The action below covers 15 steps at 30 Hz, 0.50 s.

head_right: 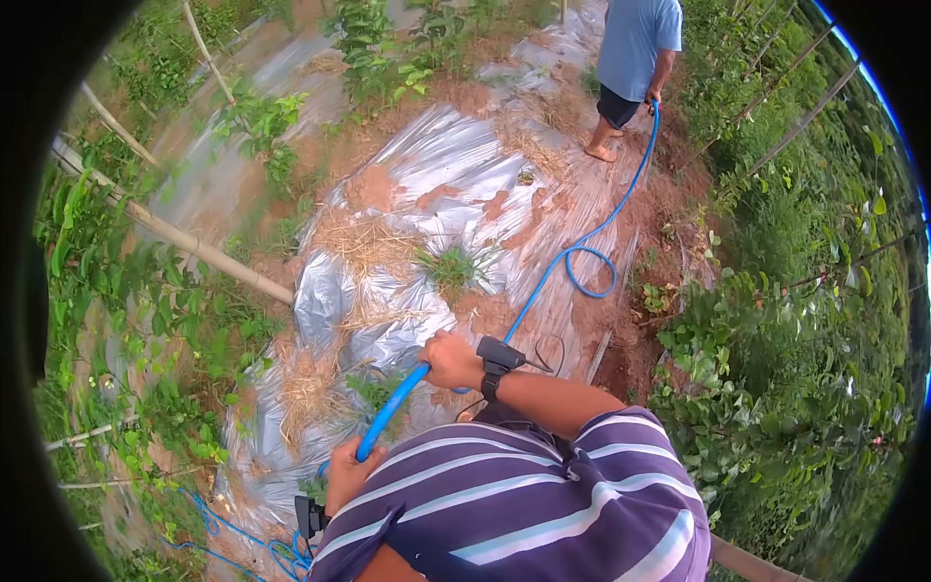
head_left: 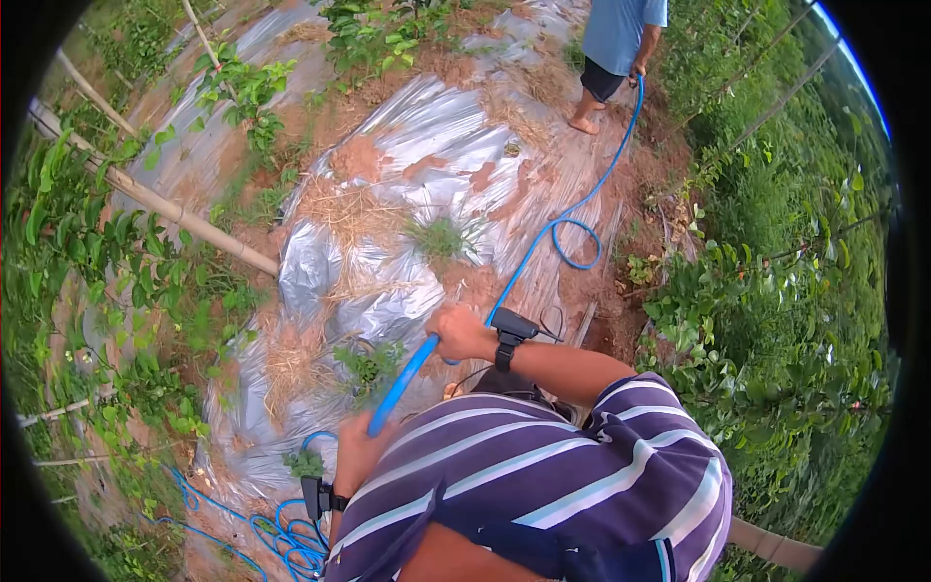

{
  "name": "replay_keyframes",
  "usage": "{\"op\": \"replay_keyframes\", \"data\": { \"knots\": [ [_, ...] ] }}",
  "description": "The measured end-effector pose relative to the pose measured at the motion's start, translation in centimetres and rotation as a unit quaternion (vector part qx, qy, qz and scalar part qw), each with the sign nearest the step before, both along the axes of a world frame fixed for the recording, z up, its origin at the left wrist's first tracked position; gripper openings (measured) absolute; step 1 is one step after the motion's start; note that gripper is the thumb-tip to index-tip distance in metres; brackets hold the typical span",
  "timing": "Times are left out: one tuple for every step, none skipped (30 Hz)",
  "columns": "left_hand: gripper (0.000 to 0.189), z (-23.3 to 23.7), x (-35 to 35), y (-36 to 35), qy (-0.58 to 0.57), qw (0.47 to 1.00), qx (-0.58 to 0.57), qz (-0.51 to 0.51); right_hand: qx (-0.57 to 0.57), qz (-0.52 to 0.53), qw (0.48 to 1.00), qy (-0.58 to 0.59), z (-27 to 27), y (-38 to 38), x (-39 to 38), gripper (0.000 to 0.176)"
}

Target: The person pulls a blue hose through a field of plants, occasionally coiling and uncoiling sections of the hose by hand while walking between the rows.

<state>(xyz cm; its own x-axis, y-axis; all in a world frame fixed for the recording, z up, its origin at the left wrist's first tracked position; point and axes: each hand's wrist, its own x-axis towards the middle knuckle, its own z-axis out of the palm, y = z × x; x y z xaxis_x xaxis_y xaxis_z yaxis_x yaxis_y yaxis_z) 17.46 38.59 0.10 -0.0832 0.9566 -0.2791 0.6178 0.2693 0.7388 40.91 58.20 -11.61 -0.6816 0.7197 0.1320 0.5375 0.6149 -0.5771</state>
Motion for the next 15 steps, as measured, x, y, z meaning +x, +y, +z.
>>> {"op": "replay_keyframes", "data": {
  "knots": [
    [0.031,0.0,1.0,1.0,0.002,1.0,0.01,-0.001,-0.052,0.046,0.997,0.029,-1.0,0.3,0.0,0.019],
    [0.03,-0.1,1.9,1.7,-0.012,1.0,-0.021,0.02,-0.102,0.08,0.991,0.042,-0.5,0.3,0.2,0.019],
    [0.029,-0.1,2.6,2.4,-0.024,0.998,-0.053,0.039,-0.154,0.111,0.98,0.056,0.8,0.1,0.4,0.019],
    [0.028,0.3,3.3,3.2,-0.031,0.996,-0.067,0.041,-0.167,0.126,0.976,0.062,2.5,0.0,0.7,0.019],
    [0.028,0.4,3.9,3.6,-0.028,0.997,-0.062,0.031,-0.182,0.14,0.971,0.067,4.2,-0.1,1.0,0.02],
    [0.028,0.3,4.5,3.9,-0.025,0.998,-0.057,0.025,-0.179,0.131,0.973,0.07,5.4,0.0,1.4,0.02],
    [0.028,0.6,5.3,4.7,-0.022,0.998,-0.051,0.02,-0.182,0.163,0.965,0.096,6.3,0.1,1.7,0.018],
    [0.027,1.3,6.4,5.3,-0.032,0.998,-0.053,0.022,-0.184,0.195,0.956,0.121,6.9,0.2,2.2,0.016],
    [0.027,1.0,6.9,5.7,-0.03,0.998,-0.052,0.015,-0.182,0.189,0.957,0.123,7.0,0.4,2.5,0.016],
    [0.026,0.6,7.1,5.7,-0.026,0.998,-0.058,0.011,-0.188,0.199,0.952,0.136,7.0,0.4,2.8,0.014],
    [0.024,0.4,7.2,5.9,-0.021,0.998,-0.064,0.007,-0.194,0.21,0.947,0.15,7.1,0.3,2.9,0.013],
    [0.022,1.4,7.9,6.2,-0.024,0.996,-0.088,0.016,-0.183,0.194,0.953,0.143,7.1,0.1,3.1,0.01],
    [0.022,0.9,7.9,6.1,-0.021,0.996,-0.088,0.013,-0.182,0.192,0.953,0.146,6.9,-0.1,3.2,0.01],
    [0.022,-0.1,7.7,5.8,-0.044,0.996,-0.081,0.021,-0.174,0.182,0.96,0.125,6.5,-0.2,3.3,0.009],
    [0.021,-0.3,7.7,5.8,-0.068,0.995,-0.072,0.028,-0.165,0.172,0.966,0.104,6.5,-0.3,3.3,0.008]
  ]
}}
